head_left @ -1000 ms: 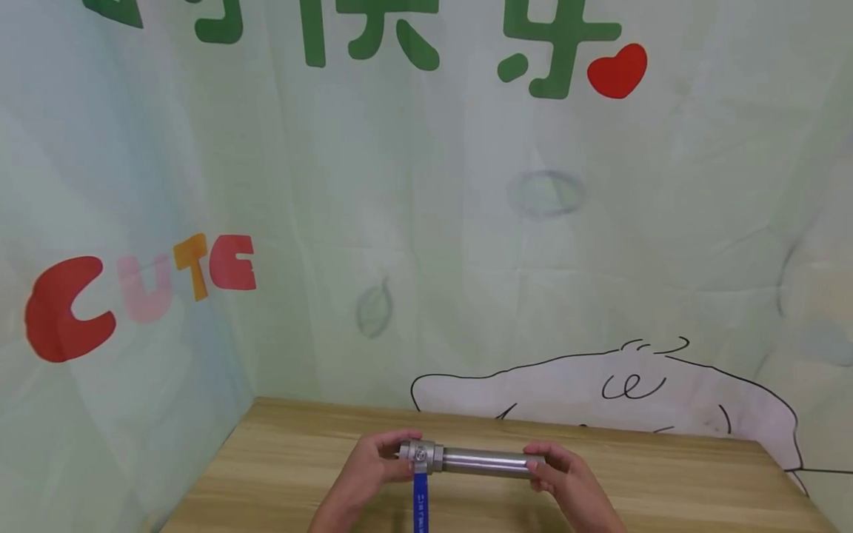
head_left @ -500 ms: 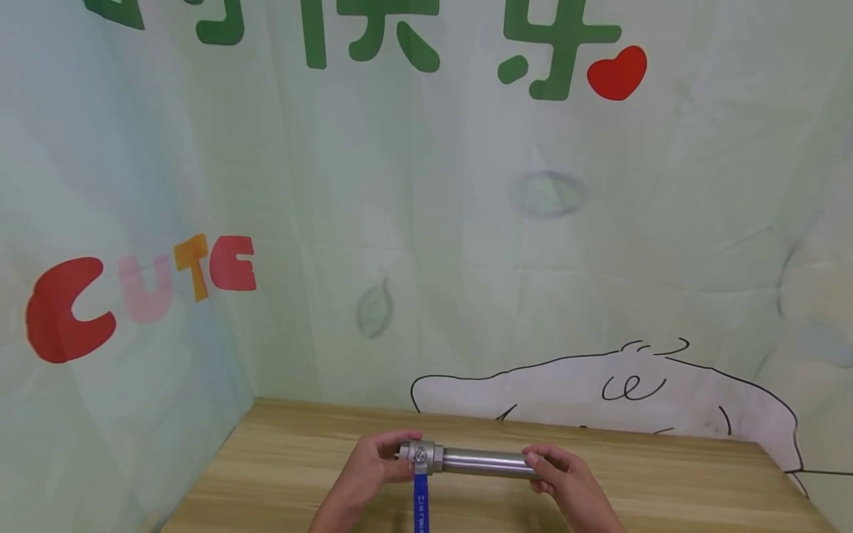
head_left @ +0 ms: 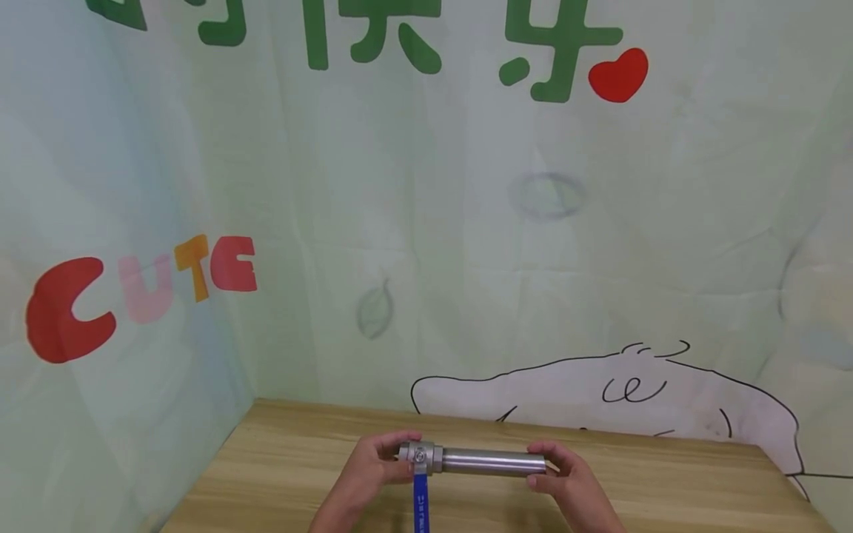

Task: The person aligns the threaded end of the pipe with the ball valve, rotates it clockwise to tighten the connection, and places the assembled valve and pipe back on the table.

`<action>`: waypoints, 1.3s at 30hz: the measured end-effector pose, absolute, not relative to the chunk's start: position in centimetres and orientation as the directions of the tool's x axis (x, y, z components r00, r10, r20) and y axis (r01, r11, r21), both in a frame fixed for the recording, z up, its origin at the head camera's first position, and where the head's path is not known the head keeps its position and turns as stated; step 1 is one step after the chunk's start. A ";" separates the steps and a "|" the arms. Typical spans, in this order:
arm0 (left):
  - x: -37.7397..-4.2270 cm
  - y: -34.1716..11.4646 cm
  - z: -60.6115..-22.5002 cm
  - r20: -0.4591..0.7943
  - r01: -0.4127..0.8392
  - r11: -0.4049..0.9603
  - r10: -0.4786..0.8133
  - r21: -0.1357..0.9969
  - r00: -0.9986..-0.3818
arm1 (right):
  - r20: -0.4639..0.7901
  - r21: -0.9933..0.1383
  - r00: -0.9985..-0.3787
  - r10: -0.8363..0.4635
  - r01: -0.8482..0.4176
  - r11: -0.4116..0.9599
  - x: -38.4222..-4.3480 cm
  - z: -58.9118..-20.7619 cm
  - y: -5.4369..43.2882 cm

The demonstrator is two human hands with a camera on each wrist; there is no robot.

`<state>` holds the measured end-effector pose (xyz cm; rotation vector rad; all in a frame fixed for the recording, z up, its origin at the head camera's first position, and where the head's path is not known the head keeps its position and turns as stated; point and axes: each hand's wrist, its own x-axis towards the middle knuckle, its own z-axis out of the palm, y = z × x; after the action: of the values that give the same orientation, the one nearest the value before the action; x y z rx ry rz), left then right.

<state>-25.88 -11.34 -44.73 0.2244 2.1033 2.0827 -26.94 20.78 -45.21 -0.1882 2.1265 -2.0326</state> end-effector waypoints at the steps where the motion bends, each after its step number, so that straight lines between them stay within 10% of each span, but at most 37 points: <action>1: -25.9 -11.3 -44.8 -0.017 -0.015 0.012 0.227 1.000 -0.974 | -0.052 -0.998 -0.973 -0.224 0.041 0.053 -26.9 -45.2 20.8; 39: -25.9 -11.7 -44.8 -0.037 -0.033 0.018 0.231 0.999 -0.972 | -0.144 -0.981 -0.959 -0.245 0.105 0.166 -27.1 -45.2 21.1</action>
<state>-25.89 -11.66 -44.79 0.2068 2.0969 2.0674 -27.07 21.14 -45.20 -0.1351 2.1754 -1.8649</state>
